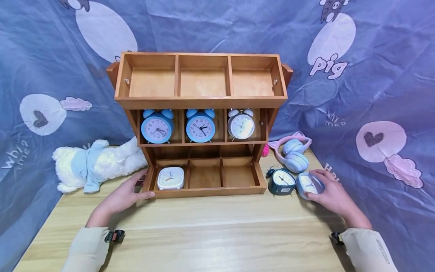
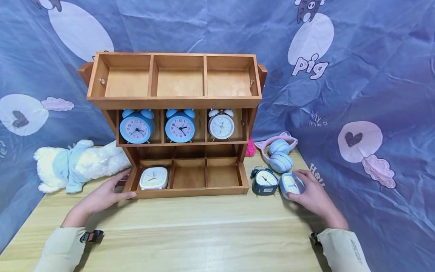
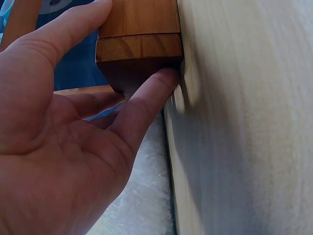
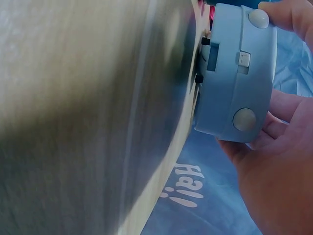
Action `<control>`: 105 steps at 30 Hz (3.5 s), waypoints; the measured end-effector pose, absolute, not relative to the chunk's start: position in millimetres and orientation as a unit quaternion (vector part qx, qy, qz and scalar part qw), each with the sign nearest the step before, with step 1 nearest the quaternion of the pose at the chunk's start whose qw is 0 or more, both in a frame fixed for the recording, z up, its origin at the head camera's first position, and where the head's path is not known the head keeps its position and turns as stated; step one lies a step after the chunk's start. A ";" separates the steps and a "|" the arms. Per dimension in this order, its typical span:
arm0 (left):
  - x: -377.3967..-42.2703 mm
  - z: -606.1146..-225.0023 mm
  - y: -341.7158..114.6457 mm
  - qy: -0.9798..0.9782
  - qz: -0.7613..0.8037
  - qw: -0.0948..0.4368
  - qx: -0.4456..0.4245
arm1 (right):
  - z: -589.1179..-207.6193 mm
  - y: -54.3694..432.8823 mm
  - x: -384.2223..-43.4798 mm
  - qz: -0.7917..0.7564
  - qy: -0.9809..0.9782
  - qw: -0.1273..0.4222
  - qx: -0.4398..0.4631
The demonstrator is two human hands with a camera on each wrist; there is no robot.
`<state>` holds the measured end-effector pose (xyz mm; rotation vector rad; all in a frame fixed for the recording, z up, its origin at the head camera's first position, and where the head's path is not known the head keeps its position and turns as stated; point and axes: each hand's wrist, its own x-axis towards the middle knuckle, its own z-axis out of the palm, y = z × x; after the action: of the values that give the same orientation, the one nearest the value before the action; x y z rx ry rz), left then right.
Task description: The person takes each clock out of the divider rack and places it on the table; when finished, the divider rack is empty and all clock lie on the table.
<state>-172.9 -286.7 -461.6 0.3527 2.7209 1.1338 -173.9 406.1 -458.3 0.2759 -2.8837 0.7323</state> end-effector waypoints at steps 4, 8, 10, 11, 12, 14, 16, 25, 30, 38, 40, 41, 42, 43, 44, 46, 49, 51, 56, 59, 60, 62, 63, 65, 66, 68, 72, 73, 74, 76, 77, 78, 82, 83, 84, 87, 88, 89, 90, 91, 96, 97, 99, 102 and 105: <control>-172.8 -461.7 -287.6 0.913 0.382 0.084 0.119 | -460.3 404.7 -176.1 0.244 -0.963 0.069 0.095; -172.9 -462.7 -287.9 0.913 0.381 0.085 0.120 | -463.7 404.6 -176.0 0.244 -0.963 0.063 0.094; -172.8 -462.5 -287.2 0.913 0.381 0.085 0.121 | -465.2 404.5 -176.1 0.241 -0.964 0.064 0.094; -172.7 -462.5 -287.0 0.913 0.381 0.085 0.123 | -465.5 404.4 -176.5 0.240 -0.964 0.065 0.095; -172.4 -462.5 -286.8 0.913 0.380 0.084 0.124 | -465.8 404.1 -177.0 0.239 -0.964 0.066 0.096; -171.3 -462.0 -286.2 0.913 0.379 0.085 0.124 | -466.2 403.5 -178.2 0.238 -0.964 0.064 0.098; -170.7 -462.2 -286.2 0.913 0.379 0.085 0.124 | -466.3 402.8 -179.1 0.240 -0.964 0.061 0.097; -169.5 -460.9 -288.4 0.914 0.378 0.078 0.123 | -467.2 400.2 -181.7 0.253 -0.960 0.058 0.104; -169.9 -462.8 -289.6 0.916 0.376 0.083 0.117 | -465.5 401.1 -182.3 0.253 -0.961 0.054 0.103; -170.0 -463.7 -289.3 0.915 0.377 0.080 0.119 | -464.3 404.9 -183.6 0.251 -0.963 0.041 0.093; -170.0 -463.2 -288.7 0.915 0.378 0.080 0.118 | -464.5 406.1 -183.5 0.257 -0.961 0.041 0.093; -170.2 -462.9 -288.4 0.915 0.378 0.080 0.119 | -464.6 406.6 -183.6 0.259 -0.961 0.041 0.091; -170.5 -462.7 -287.8 0.914 0.380 0.080 0.118 | -464.3 407.1 -183.7 0.261 -0.960 0.039 0.089; -171.0 -462.7 -287.3 0.913 0.383 0.080 0.118 | -463.8 407.0 -183.4 0.263 -0.960 0.040 0.087; -171.4 -462.6 -286.8 0.912 0.384 0.080 0.117 | -463.1 407.0 -183.2 0.265 -0.960 0.039 0.085; -172.1 -462.2 -286.4 0.912 0.385 0.080 0.117 | -461.1 406.8 -182.9 0.268 -0.959 0.042 0.083; -172.6 -461.9 -286.4 0.912 0.385 0.078 0.118 | -455.8 403.9 -182.3 0.272 -0.957 0.058 0.086; -172.3 -461.7 -286.5 0.913 0.384 0.077 0.117 | -451.6 400.7 -182.0 0.275 -0.955 0.069 0.091; -171.3 -461.9 -287.3 0.914 0.381 0.078 0.118 | -442.7 390.9 -179.8 0.285 -0.949 0.085 0.106; -171.6 -462.8 -287.2 0.913 0.382 0.080 0.116 | -440.9 385.4 -179.4 0.288 -0.947 0.092 0.113; -171.8 -463.0 -287.0 0.913 0.382 0.079 0.117 | -440.6 383.6 -179.6 0.290 -0.945 0.094 0.115; -172.6 -463.6 -287.1 0.914 0.382 0.079 0.114 | -439.6 379.6 -180.2 0.296 -0.943 0.096 0.117; -172.9 -463.8 -287.3 0.914 0.380 0.078 0.113 | -439.1 377.4 -180.7 0.298 -0.943 0.097 0.117; -173.4 -463.8 -287.4 0.915 0.379 0.077 0.114 | -437.4 372.5 -181.3 0.302 -0.941 0.099 0.118; -173.5 -463.8 -287.3 0.915 0.379 0.077 0.115 | -436.2 369.7 -181.1 0.305 -0.940 0.100 0.119; -173.2 -463.5 -287.0 0.915 0.379 0.078 0.115 | -433.8 363.4 -180.1 0.307 -0.939 0.101 0.121; -172.1 -463.2 -286.6 0.914 0.381 0.078 0.114 | -430.5 348.8 -178.1 0.323 -0.931 0.101 0.135; -172.0 -463.2 -286.9 0.914 0.381 0.078 0.113 | -429.9 344.8 -177.4 0.327 -0.929 0.100 0.139; -172.1 -463.2 -287.1 0.914 0.381 0.078 0.114 | -429.5 340.9 -177.1 0.332 -0.927 0.099 0.142; -172.5 -463.7 -287.7 0.914 0.382 0.078 0.114 | -429.5 333.4 -178.5 0.336 -0.925 0.100 0.148; -172.7 -463.9 -288.0 0.914 0.382 0.077 0.113 | -429.6 329.9 -179.3 0.339 -0.923 0.098 0.151; -173.0 -464.2 -288.4 0.914 0.382 0.077 0.114 | -429.6 326.6 -179.9 0.342 -0.922 0.097 0.154; -172.8 -464.4 -288.9 0.914 0.382 0.077 0.117 | -431.1 315.3 -182.3 0.351 -0.918 0.084 0.164; -172.8 -464.6 -289.0 0.914 0.380 0.076 0.117 | -431.1 312.5 -182.7 0.353 -0.917 0.078 0.166; -172.8 -464.7 -289.2 0.915 0.379 0.075 0.118 | -431.2 309.8 -183.2 0.352 -0.918 0.075 0.168; -172.8 -464.4 -289.3 0.914 0.380 0.073 0.121 | -430.3 301.6 -185.0 0.347 -0.920 0.064 0.172; -172.8 -464.2 -289.2 0.914 0.381 0.073 0.122 | -430.9 298.9 -185.7 0.345 -0.920 0.062 0.174; -172.7 -464.2 -289.3 0.913 0.382 0.074 0.122 | -431.5 296.5 -186.4 0.345 -0.920 0.061 0.176; -172.6 -464.2 -289.4 0.912 0.384 0.075 0.123 | -431.9 294.0 -186.9 0.345 -0.919 0.060 0.179; -172.6 -463.9 -289.4 0.911 0.385 0.075 0.123 | -431.7 291.6 -187.5 0.346 -0.919 0.059 0.181; -172.7 -463.4 -289.9 0.909 0.390 0.074 0.126 | -430.5 281.2 -190.5 0.347 -0.916 0.051 0.195; -172.9 -463.4 -290.0 0.909 0.390 0.073 0.128 | -430.2 279.3 -191.5 0.348 -0.915 0.051 0.197; -173.4 -463.7 -290.5 0.908 0.391 0.070 0.130 | -429.7 275.5 -193.3 0.350 -0.913 0.049 0.203; -174.2 -464.6 -291.6 0.908 0.392 0.069 0.130 | -429.8 269.7 -195.8 0.358 -0.910 0.041 0.208; -174.3 -465.5 -292.6 0.908 0.393 0.072 0.126 | -430.2 263.4 -197.6 0.363 -0.907 0.034 0.210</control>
<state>-174.3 -292.6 -465.5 0.3790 2.7282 1.1812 -197.6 263.4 -430.2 0.6459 -2.7900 1.1181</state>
